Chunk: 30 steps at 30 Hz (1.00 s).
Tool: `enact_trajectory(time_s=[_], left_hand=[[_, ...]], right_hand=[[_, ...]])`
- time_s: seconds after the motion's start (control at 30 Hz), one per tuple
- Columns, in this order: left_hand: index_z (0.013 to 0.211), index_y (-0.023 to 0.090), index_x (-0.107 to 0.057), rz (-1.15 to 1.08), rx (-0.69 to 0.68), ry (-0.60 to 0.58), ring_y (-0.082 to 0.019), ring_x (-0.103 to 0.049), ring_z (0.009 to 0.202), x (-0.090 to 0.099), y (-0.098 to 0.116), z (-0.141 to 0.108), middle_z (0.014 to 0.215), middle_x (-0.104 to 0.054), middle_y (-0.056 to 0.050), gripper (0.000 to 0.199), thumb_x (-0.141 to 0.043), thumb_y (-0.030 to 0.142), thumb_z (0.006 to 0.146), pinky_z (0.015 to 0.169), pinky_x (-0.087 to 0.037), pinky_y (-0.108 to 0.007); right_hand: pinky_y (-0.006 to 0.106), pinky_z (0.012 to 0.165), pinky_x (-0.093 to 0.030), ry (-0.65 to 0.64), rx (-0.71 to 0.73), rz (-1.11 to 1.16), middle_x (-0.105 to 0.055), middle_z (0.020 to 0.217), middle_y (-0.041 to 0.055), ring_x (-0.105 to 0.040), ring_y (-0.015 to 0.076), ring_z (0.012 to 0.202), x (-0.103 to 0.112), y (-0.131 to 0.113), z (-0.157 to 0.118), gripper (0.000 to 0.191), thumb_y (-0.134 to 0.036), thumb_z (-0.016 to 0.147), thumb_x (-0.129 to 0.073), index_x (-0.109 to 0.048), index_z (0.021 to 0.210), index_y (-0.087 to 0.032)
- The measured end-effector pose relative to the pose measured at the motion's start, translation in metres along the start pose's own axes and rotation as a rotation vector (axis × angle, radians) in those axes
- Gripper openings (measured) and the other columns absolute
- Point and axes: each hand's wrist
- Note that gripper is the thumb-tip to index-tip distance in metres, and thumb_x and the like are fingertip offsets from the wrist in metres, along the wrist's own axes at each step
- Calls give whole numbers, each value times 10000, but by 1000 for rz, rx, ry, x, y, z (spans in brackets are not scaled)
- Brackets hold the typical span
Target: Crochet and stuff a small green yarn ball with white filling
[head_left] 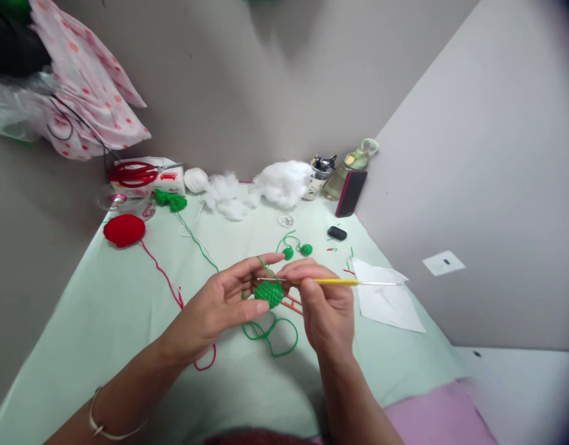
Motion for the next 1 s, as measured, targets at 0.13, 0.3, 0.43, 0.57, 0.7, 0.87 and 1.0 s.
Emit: enact_trajectory(time_s=[0.13, 0.3, 0.43, 0.57, 0.7, 0.87, 1.0], left_hand=[[1383, 394, -683, 32, -10, -37, -228, -622, 1215, 3, -5, 0, 1199, -708, -15, 529, -799, 282, 879, 1033, -467, -310], [1289, 313, -752, 13, 1, -15, -220, -624, 1092, 2, -4, -1, 1133, -713, -36, 410, -776, 318, 880, 941, -482, -301], [1146, 252, -780, -7, 13, 47, -241, -611, 1091, -2, 0, 1, 1147, -722, -59, 298, -778, 338, 862, 957, -464, -329], [1083, 230, -764, 7, 25, 77, -231, -590, 1008, -3, 2, 1, 1062, -696, -55, 256, -784, 339, 852, 909, -450, -329], [1046, 235, -756, 10, 20, 90, -221, -569, 978, -2, 1, 0, 1024, -674, -45, 216, -784, 330, 854, 869, -434, -314], [1019, 244, -756, -3, 18, 77, -209, -567, 974, -1, 0, 0, 1011, -673, -31, 180, -788, 318, 858, 864, -428, -300], [1038, 248, -754, 5, 21, 74, -204, -570, 983, 0, 0, 0, 1026, -674, -26, 180, -777, 314, 871, 865, -427, -295]], right_hand=[[299, 681, -563, 50, 57, -75, -765, 945, 33, -682, 158, 812, -3, 3, -2, 168, -260, 1013, -652, -816, 1027, -292], [306, 660, -571, 86, 53, -57, -753, 953, 30, -683, 149, 756, -2, 0, -1, 167, -267, 1014, -645, -811, 1023, -281], [293, 623, -589, 182, 21, -34, -744, 919, 24, -680, 126, 659, 2, -5, 3, 207, -288, 1028, -611, -799, 951, -246], [281, 585, -588, 223, 55, -15, -738, 872, 23, -673, 123, 622, 4, -10, 4, 207, -279, 1019, -617, -792, 918, -233], [289, 592, -593, 128, 31, 6, -733, 876, 26, -685, 132, 646, 5, -11, 1, 213, -280, 1029, -603, -790, 936, -236], [289, 600, -585, 96, 10, -2, -728, 895, 28, -690, 131, 656, 7, -9, -1, 203, -280, 1034, -603, -785, 959, -233], [296, 610, -577, 94, -3, -27, -722, 899, 28, -687, 135, 670, 7, -9, -2, 199, -279, 1035, -598, -778, 963, -235]])
Point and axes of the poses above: each hand's wrist, its own z-axis towards the middle knuckle, its own x-axis out of the back of the hand, y = z × x
